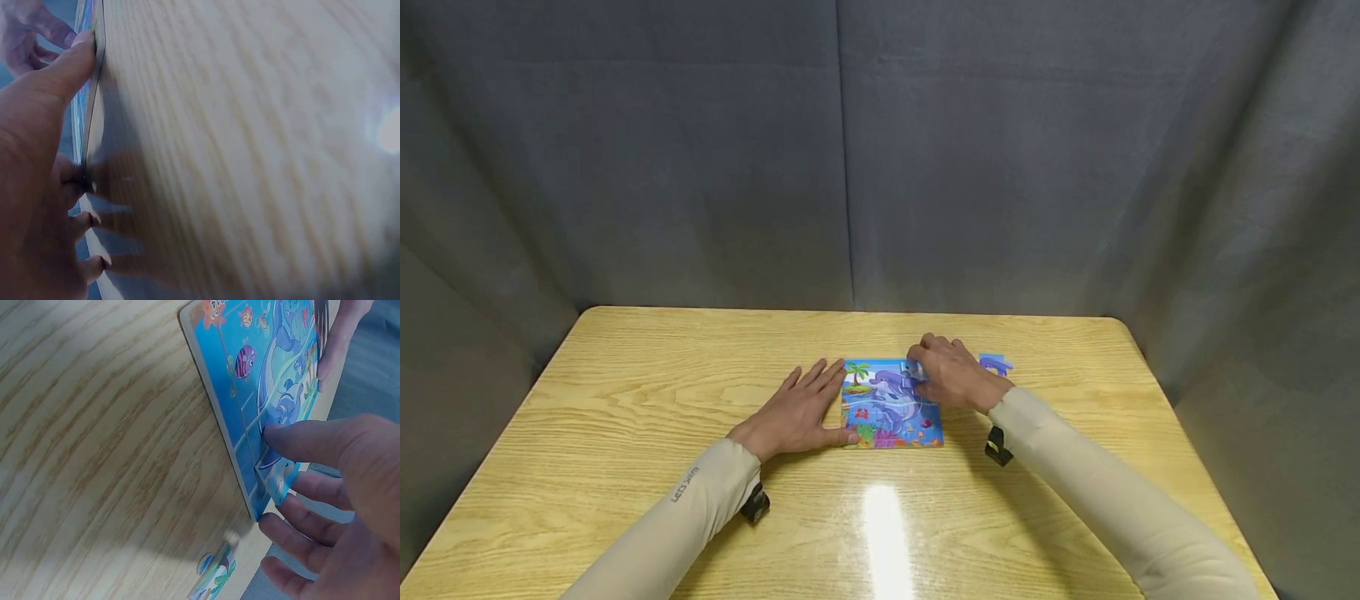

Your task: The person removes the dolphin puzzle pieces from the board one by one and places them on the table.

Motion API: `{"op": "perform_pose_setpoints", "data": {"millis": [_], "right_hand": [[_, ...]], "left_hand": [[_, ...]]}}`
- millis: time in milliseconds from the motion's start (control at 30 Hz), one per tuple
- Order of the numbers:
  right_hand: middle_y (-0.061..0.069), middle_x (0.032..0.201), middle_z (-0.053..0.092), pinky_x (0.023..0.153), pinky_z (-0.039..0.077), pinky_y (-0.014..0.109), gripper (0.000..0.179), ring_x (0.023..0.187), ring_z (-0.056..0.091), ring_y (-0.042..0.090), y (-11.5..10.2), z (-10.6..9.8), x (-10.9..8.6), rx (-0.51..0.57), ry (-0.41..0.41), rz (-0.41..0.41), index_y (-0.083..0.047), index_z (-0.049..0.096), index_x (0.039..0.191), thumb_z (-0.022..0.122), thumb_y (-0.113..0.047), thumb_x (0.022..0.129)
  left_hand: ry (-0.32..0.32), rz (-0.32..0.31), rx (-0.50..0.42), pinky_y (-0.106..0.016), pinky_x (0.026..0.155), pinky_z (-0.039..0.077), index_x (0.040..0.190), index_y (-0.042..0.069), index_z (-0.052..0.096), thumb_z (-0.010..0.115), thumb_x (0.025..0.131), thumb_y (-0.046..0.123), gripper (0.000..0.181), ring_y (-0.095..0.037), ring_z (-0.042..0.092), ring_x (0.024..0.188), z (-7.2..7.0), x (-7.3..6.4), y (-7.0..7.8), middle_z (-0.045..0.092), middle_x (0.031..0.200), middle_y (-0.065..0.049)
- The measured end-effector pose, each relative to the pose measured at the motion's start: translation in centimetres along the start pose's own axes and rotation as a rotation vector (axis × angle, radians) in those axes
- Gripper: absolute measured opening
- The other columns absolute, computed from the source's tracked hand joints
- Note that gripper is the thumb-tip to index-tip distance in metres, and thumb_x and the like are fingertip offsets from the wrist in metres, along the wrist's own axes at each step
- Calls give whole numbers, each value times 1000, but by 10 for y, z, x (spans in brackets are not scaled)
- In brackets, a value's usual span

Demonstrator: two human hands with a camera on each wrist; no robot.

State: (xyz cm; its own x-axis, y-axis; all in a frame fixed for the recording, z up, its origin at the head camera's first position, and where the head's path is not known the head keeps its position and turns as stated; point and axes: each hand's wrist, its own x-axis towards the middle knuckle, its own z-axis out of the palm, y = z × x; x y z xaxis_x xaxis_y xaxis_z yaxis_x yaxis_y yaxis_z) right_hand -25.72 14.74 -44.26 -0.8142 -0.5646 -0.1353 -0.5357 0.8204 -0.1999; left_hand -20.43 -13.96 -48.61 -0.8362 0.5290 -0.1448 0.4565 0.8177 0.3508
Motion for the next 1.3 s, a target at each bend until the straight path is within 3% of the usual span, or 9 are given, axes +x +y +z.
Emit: {"op": "perform_pose_setpoints", "data": {"millis": [267, 633, 1000, 1167, 1300], "right_hand": [[14, 130, 67, 106, 49, 55, 45, 123, 63, 33, 2, 1, 0, -1, 17, -19, -5, 65, 136, 80, -21, 97], [12, 119, 67, 93, 57, 45, 39, 99, 62, 24, 3, 2, 1, 23, 81, -72, -5, 65, 128, 83, -17, 95], [10, 112, 74, 91, 60, 45, 15, 97, 68, 23, 9, -8, 4, 130, 96, -76, -6, 72, 116, 70, -5, 100], [10, 108, 76, 89, 59, 46, 14, 94, 68, 23, 9, -11, 4, 210, 72, -67, -5, 72, 114, 68, -3, 101], [12, 112, 77, 94, 60, 46, 19, 101, 71, 25, 9, -13, 3, 257, 35, -81, -2, 73, 119, 66, 0, 101]], "left_hand": [[2, -1, 11, -65, 135, 12, 171, 8, 20, 61, 96, 74, 108, -37, 11, 169, 0, -1, 0, 13, 182, -8], [-7, -9, 12, -65, 135, 11, 172, 9, 19, 61, 96, 74, 108, -36, 10, 170, -1, -1, 0, 12, 182, -7], [-5, -6, 9, -65, 136, 10, 172, 9, 19, 61, 95, 75, 110, -36, 10, 170, -2, 1, 0, 12, 182, -7], [-8, -7, 6, -65, 135, 10, 172, 9, 19, 61, 95, 75, 110, -36, 10, 170, -2, 1, 1, 12, 182, -7], [-11, -8, 10, -65, 135, 11, 172, 9, 19, 61, 96, 75, 109, -35, 9, 170, -1, 0, 0, 11, 182, -7]]}}
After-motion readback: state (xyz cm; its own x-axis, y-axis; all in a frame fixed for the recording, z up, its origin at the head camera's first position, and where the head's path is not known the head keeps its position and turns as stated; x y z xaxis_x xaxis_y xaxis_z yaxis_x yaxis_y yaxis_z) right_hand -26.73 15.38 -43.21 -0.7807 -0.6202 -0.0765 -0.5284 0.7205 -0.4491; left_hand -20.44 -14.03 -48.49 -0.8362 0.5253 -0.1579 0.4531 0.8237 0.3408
